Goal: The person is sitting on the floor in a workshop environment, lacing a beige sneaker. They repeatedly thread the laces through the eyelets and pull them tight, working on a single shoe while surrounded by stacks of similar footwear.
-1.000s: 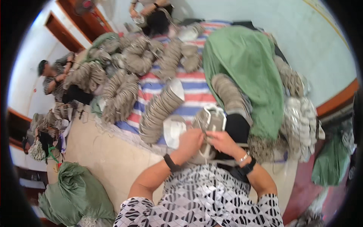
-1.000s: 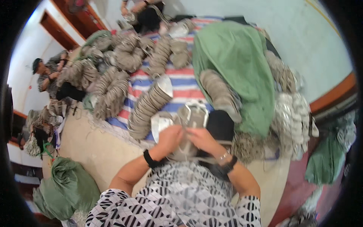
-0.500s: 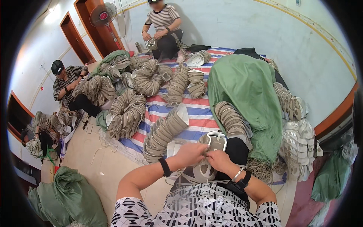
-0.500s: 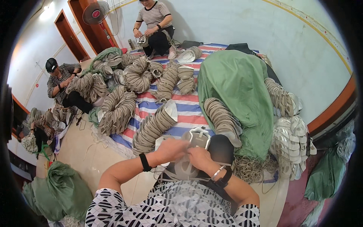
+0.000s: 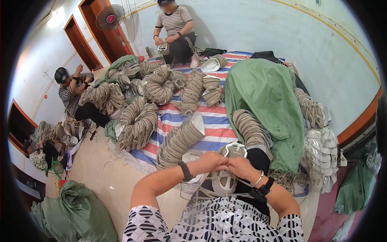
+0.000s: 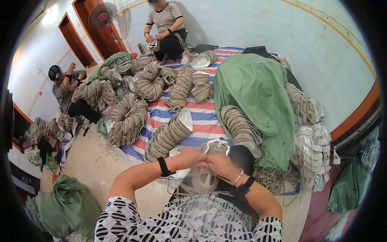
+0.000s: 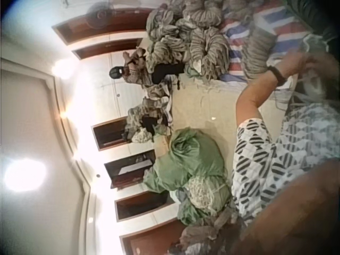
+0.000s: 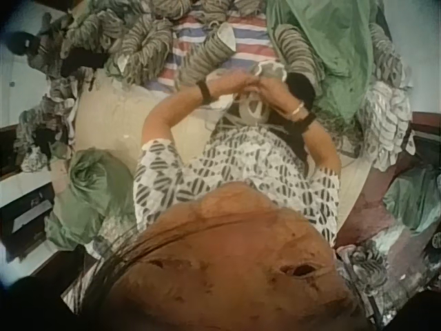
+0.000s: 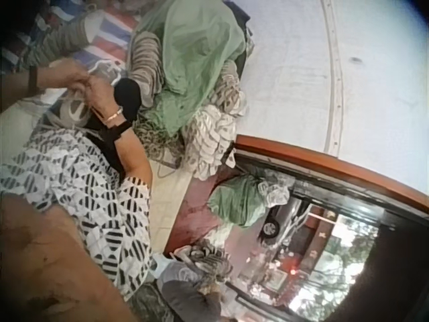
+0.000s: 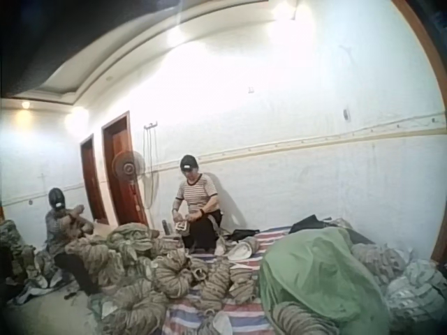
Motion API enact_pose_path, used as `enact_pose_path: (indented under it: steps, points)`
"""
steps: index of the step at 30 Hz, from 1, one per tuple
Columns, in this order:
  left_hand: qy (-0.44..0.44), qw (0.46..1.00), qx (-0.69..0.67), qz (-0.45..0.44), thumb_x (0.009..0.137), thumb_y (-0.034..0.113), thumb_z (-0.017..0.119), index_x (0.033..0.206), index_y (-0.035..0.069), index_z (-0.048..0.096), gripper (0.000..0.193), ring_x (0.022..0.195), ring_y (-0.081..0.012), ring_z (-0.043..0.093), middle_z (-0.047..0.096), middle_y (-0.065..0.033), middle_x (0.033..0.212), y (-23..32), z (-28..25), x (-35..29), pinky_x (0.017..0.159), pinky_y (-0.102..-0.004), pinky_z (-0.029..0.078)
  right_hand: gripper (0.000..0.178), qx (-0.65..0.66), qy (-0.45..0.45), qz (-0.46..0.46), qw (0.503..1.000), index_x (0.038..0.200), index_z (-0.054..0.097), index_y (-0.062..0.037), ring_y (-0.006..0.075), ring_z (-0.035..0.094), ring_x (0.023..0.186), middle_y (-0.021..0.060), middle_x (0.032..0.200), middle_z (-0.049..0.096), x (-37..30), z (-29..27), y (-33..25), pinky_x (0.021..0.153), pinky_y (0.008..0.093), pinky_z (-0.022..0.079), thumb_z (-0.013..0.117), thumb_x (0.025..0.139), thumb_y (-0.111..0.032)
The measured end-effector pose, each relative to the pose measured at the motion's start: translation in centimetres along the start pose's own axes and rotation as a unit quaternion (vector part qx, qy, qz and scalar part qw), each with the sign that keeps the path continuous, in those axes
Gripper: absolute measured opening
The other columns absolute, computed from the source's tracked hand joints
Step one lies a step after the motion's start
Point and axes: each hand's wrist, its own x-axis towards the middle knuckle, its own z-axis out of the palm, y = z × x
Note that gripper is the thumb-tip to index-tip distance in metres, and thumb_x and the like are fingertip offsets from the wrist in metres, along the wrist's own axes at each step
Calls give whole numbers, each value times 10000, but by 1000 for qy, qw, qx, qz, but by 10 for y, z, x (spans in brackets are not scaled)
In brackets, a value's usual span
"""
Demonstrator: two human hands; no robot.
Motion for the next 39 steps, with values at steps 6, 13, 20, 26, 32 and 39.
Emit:
enact_pose_path:
  steps: [6,13,20,26,32,39]
  points:
    - [41,947,-267,-175,869,280,618,916,61,640,226,656,-224,598,634,-84,738,-1,11,-3,610,-348,464,77,711,247,63,655,911,586,-81,77,428,437,-54,580,460,-23,-75,45,390,242,348,521,930,-118]
    - [-65,868,-491,-32,918,317,591,944,70,691,269,718,-41,518,619,6,822,46,-13,48,597,-207,406,50,629,101,19,771,870,607,-26,32,407,453,-31,598,509,-43,-72,-50,401,196,294,600,878,-74]
    - [80,950,-302,-28,954,306,489,1072,102,622,270,724,-123,566,600,3,800,27,28,44,633,-262,455,102,581,222,-90,778,933,581,-29,80,509,579,23,719,601,-33,-62,-35,561,206,428,571,911,-128]
    - [348,892,-198,-208,862,176,498,728,52,611,215,578,-113,482,566,-13,680,-65,-25,-6,560,-244,385,91,578,218,95,781,939,515,-79,70,437,498,9,698,535,-58,-64,36,413,214,348,492,940,-166]
    - [665,518,-333,-422,886,208,572,906,63,569,146,592,-111,501,523,-8,696,-208,-154,-288,538,-243,422,159,743,494,200,406,789,447,-107,59,239,456,-61,625,295,-314,-142,277,427,209,221,484,866,28]
    - [414,621,-579,-326,869,55,539,998,82,574,136,487,-33,400,440,70,637,-134,-84,-150,423,-174,322,207,599,410,262,636,1071,591,-34,36,297,480,-74,620,368,-215,-93,182,431,208,241,578,905,-157]
